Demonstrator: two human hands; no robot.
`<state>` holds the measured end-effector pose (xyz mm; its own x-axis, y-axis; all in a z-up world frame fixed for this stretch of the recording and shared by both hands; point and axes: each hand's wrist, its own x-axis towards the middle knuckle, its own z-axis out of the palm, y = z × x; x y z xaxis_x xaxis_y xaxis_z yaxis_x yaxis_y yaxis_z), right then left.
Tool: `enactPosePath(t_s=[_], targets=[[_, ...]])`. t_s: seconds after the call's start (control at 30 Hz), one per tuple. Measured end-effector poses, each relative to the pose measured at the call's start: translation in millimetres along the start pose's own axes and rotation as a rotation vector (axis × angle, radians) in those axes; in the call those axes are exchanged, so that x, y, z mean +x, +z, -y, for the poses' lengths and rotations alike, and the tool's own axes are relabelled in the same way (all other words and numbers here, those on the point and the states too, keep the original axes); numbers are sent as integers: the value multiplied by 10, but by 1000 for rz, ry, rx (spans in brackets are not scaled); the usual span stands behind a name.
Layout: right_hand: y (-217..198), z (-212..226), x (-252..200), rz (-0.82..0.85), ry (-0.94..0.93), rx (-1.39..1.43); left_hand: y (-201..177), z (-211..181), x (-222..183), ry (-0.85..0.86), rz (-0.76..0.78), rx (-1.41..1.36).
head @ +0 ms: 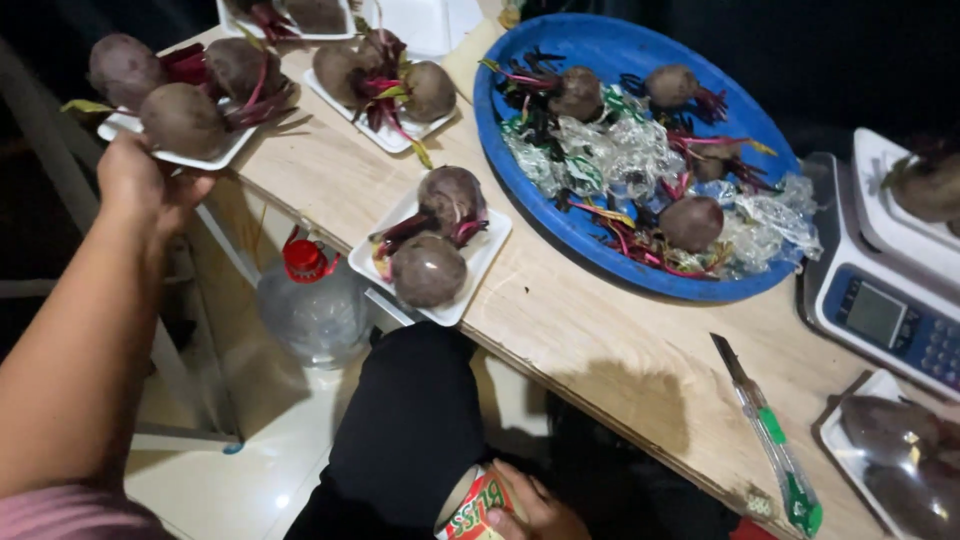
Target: Wrapping trays of beetroots with plastic stretch film for packaging and retail sale.
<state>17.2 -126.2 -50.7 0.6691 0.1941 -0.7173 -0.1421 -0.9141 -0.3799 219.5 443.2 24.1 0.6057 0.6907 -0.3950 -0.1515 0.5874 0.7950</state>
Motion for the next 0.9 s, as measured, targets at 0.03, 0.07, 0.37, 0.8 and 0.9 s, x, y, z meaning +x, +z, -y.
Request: enactPosePath(t_s=[0.03,0.07,0.37,0.8,0.9], targets=[[58,-80,71,-22,-46,38,-46,25,3,-34,28,-17],[110,-166,141,-44,-91,75,-88,52,3,-67,57,-35],[111,-208,104,-55,-167,17,-349,-3,-620,-81,173,-169],[242,-408,89,-388,-667,83,-513,-442,-1476,16,367,-12],[330,-545,232,-393,-524,364,-533,-467,-1898,-13,493,2]])
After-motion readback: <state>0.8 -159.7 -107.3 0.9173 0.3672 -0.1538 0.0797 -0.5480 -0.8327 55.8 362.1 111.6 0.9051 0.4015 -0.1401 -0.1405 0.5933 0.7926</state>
